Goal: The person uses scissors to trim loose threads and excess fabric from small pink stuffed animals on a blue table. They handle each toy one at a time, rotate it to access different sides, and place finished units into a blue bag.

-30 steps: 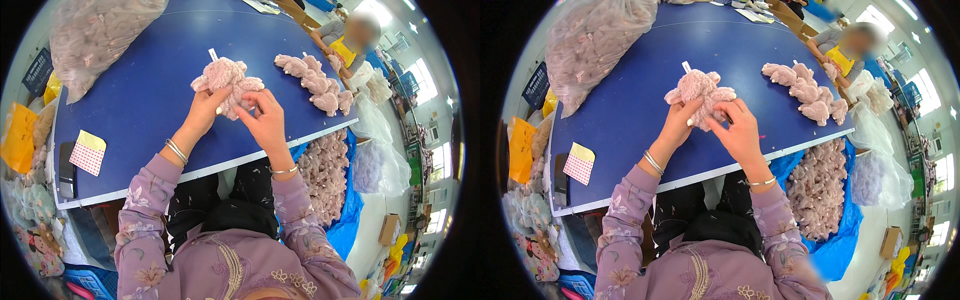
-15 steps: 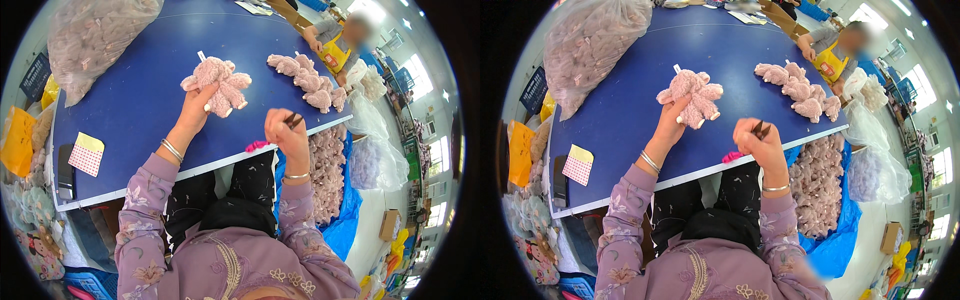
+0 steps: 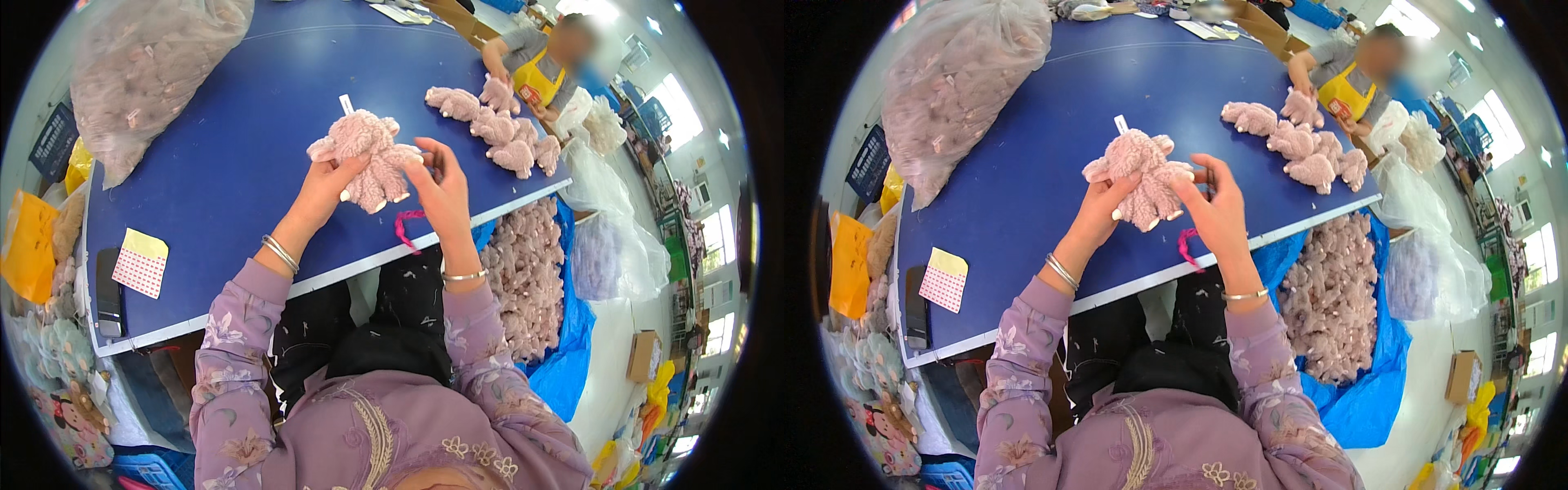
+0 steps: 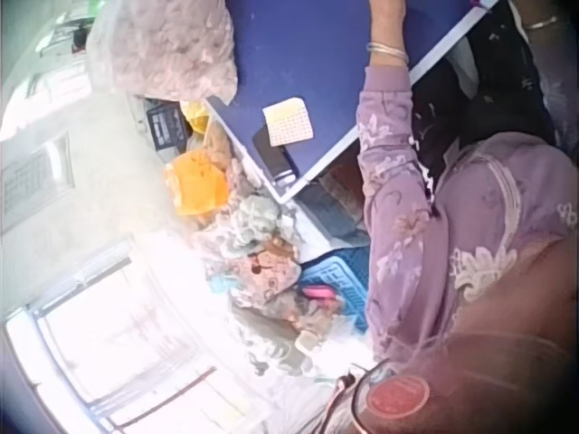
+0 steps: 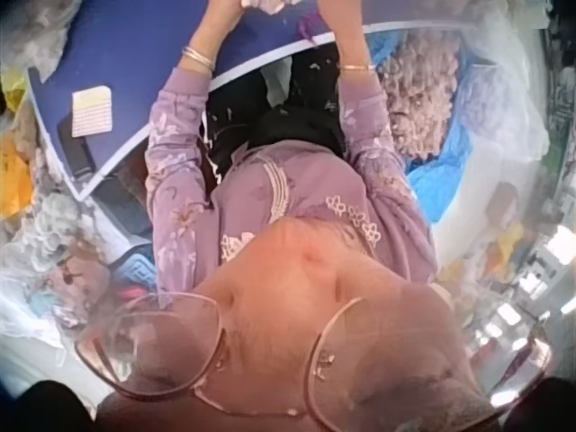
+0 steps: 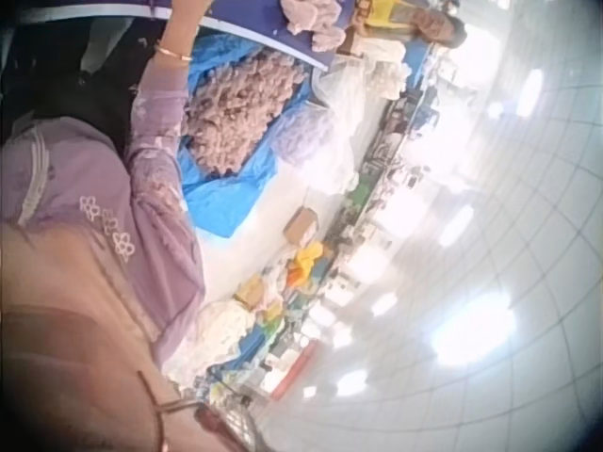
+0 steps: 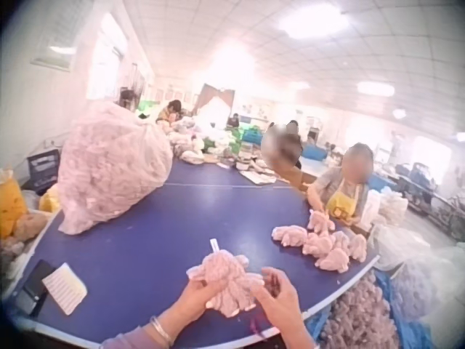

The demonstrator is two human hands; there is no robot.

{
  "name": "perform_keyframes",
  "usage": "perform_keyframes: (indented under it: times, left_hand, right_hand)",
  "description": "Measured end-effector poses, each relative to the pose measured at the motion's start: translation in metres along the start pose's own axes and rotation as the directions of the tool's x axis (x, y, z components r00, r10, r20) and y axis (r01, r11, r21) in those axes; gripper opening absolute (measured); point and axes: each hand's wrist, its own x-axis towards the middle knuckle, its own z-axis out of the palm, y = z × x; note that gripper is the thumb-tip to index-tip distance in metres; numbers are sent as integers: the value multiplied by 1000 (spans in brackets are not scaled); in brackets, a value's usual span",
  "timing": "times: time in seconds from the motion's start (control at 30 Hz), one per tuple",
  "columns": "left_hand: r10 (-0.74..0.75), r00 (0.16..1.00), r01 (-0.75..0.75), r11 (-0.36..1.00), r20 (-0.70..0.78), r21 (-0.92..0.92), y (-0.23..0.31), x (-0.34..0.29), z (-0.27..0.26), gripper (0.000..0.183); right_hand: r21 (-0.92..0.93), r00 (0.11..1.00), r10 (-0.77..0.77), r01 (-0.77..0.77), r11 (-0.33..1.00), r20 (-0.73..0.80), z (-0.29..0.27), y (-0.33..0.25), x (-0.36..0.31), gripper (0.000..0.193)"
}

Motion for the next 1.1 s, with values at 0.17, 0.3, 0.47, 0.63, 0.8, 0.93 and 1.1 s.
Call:
perform_keyframes:
  times: [0.17,0.3,0.47,0.63,0.8,0.93,1.1]
  left_hand:
    - [-101,986,93,994,-133,-64,-26,2,-12,34]
    - [-100,958,120,991,-268,59,-14,5,-6,30]
    - [-161,972,192,963,-170,191,0,2,4,36]
    - [-118,982,155,950,-147,271,-19,11,-1,41]
    - [-141,983,164,960,-115,228,-25,13,8,47]
    - [-142,988,152,940,-56,306,-29,14,14,44]
    - [-140,987,163,878,-84,450,-28,13,22,43]
  right_hand:
    - [65,976,180,-189,980,119,-18,6,-3,20]
    - [153,977,180,-196,968,115,-26,14,-10,17]
    - [662,891,7,332,672,-454,-122,-24,-15,18]
    - [70,903,32,-3,998,-429,-192,31,-13,22]
    - [-633,794,-334,-80,770,-507,-229,85,49,37]
    - [-589,878,-244,-52,806,-412,-236,96,83,22]
    - [-158,983,71,-98,983,-167,-184,75,80,14]
